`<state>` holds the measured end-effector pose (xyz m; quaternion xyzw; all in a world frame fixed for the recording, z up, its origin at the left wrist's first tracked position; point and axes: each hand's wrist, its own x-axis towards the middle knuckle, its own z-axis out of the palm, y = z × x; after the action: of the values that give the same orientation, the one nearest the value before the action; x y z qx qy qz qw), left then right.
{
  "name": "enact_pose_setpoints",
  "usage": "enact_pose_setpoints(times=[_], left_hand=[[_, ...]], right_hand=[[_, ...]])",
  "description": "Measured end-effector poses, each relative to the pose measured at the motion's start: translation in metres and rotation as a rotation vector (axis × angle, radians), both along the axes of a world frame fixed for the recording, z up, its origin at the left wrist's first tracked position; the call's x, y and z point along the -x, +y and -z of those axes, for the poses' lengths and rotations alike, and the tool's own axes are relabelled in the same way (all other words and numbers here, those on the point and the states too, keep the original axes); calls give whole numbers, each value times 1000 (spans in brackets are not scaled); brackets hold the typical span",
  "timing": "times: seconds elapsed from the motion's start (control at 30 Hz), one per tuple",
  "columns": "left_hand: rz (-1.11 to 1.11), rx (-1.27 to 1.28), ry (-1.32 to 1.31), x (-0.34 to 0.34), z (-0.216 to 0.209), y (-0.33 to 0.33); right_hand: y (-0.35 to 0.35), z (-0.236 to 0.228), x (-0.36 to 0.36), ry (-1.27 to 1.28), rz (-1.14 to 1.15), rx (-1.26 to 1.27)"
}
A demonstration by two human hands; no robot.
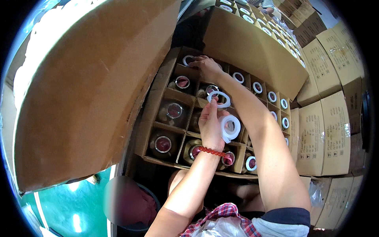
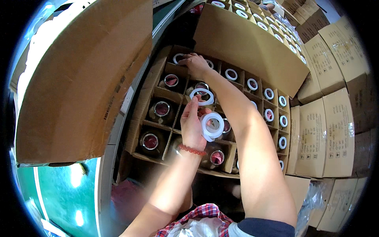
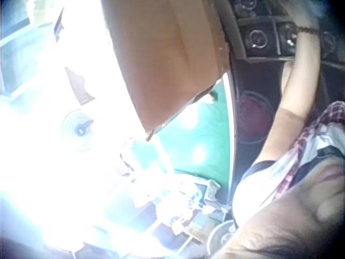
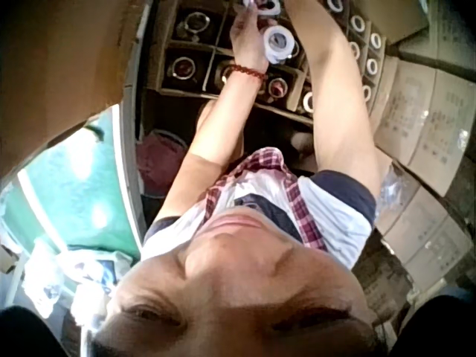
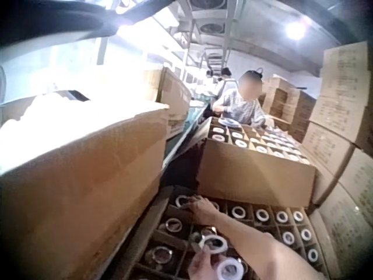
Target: The person places white plastic rings onto the tops of small jars arranged in a cardboard box. They then pick up a beige container, open it, and place one of the jars inside before closing the lid.
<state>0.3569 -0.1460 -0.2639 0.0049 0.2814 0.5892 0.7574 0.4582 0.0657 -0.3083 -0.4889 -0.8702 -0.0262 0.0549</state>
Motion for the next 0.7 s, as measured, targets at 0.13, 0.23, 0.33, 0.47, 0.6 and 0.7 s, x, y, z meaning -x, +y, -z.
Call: enact_pose_setpoints(times=[0.13, 0.23, 0.33, 0.47, 0.6, 0.7], left_hand=[[-20, -8, -4, -1, 5, 0], [-43, 8, -3, -3, 2, 0], [-47, 5, 11, -5, -3, 1], [-126, 22, 57, 15, 2, 10], [-142, 19, 17, 12, 13, 11], [-140, -17, -52, 10, 8, 9]], right_hand=[[1, 2, 9, 95, 45, 102], [-11, -6, 13, 31, 85, 29], [-7, -17, -6, 158, 68, -42], [-53, -83, 5, 589, 27, 522], [-118, -119, -21, 528, -59, 750], [-135, -110, -29, 540, -153, 623]])
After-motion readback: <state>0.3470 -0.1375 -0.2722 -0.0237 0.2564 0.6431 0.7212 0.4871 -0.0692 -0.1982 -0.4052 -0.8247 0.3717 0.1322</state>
